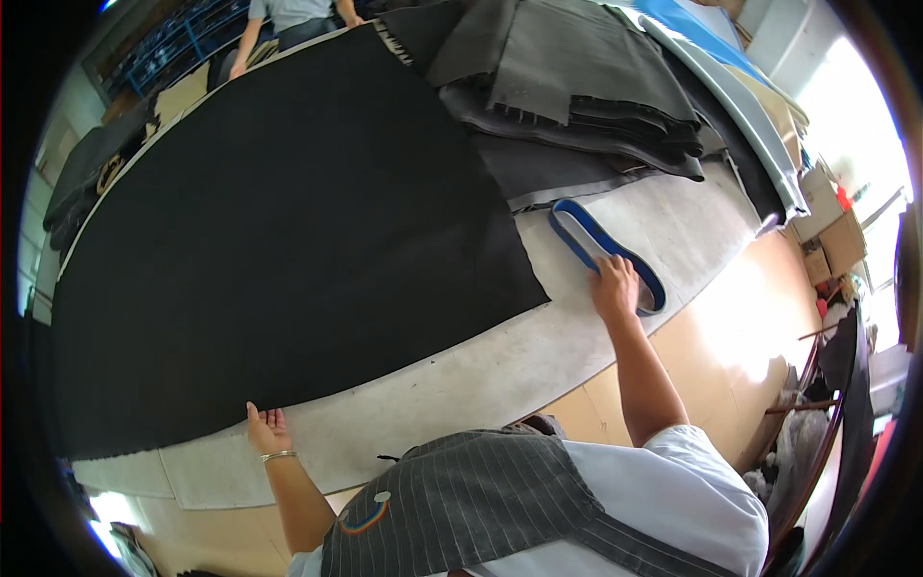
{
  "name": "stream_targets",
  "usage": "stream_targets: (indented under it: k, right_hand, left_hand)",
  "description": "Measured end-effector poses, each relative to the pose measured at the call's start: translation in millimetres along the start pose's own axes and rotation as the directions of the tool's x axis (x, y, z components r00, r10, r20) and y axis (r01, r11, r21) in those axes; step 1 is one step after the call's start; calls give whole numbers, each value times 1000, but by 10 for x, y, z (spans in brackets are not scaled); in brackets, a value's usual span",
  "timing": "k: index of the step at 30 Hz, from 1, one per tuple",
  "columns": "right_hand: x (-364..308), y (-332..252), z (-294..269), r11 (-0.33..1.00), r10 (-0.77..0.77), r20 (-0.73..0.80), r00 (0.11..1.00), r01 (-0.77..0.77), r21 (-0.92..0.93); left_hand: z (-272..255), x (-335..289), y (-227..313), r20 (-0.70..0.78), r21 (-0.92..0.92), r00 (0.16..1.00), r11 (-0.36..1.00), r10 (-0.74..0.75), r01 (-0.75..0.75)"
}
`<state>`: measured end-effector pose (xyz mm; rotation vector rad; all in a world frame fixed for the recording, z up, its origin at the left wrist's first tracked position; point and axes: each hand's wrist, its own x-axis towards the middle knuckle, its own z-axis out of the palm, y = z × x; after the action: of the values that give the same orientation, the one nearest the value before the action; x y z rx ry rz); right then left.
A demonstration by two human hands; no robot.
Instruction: Spreading a large roll of black fabric across a long table and cutting sections of it using heavy-duty scissors.
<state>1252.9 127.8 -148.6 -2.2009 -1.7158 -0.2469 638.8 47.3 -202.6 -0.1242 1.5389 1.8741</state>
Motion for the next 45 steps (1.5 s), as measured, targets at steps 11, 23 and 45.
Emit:
stream_targets:
  k: [11,23,45]
  right_hand:
    - [252,-811,347,892,327,634,700,-450,36]
    - [918,-1179,-431,966,-61,165,984,16,257]
    - [195,-1081,551,906,75,527,846,-278,317]
  left_hand:
    - [158,17,265,103,241,984,964,-143,115]
    - [833,432,1405,251,119,965,987,77,-110]
    - [-168,893,324,361,900,609,-92,707,-426]
